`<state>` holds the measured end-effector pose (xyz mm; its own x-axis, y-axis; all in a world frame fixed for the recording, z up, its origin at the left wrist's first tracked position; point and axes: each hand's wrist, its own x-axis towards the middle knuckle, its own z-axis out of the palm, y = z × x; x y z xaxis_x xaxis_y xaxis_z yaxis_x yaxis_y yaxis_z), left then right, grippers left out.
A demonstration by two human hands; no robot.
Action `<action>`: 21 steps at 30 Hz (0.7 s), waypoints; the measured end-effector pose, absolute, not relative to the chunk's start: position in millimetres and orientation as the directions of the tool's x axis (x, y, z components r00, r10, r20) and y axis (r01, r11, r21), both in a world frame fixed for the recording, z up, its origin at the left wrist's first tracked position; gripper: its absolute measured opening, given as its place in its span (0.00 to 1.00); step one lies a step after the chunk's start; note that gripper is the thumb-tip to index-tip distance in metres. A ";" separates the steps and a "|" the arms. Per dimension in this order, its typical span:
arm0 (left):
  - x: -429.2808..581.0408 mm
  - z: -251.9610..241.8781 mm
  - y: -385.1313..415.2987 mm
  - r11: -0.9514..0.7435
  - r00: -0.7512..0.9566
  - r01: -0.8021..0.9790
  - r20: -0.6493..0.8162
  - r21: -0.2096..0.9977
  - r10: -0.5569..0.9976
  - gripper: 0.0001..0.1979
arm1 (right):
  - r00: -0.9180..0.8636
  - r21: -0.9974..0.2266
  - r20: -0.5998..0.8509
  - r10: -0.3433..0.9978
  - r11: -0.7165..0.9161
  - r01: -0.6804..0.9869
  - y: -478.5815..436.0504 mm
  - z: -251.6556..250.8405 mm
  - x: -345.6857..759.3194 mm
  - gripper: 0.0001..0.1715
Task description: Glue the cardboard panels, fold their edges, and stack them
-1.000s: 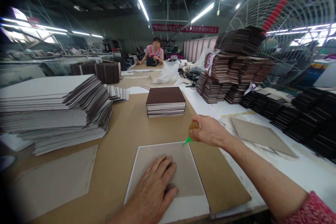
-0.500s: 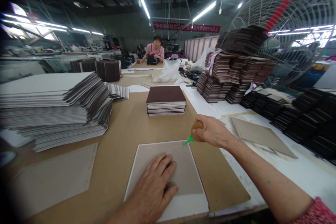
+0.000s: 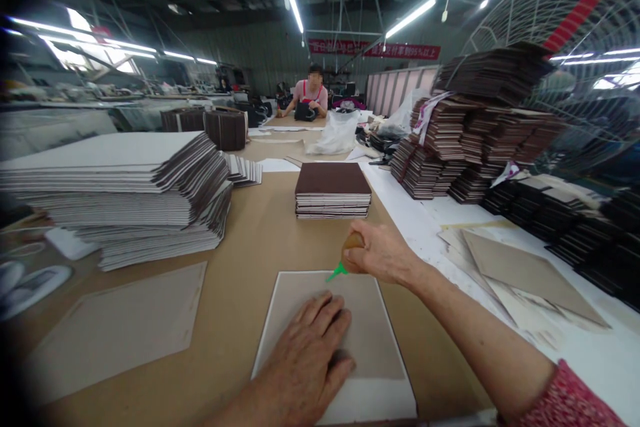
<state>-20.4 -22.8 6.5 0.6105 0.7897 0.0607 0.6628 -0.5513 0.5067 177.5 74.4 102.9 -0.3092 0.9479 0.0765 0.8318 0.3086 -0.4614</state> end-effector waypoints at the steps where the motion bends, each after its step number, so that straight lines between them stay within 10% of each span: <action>1: -20.5 6.8 -22.6 -0.554 0.613 0.661 0.062 0.507 0.788 0.29 | -0.319 -0.461 0.083 0.944 0.320 0.828 75.5 102.3 173.0 0.07; 21: -19.4 6.7 -20.1 -0.551 0.618 0.657 0.052 0.514 0.785 0.30 | -0.483 -0.324 0.219 0.848 0.530 0.784 84.0 107.1 92.5 0.07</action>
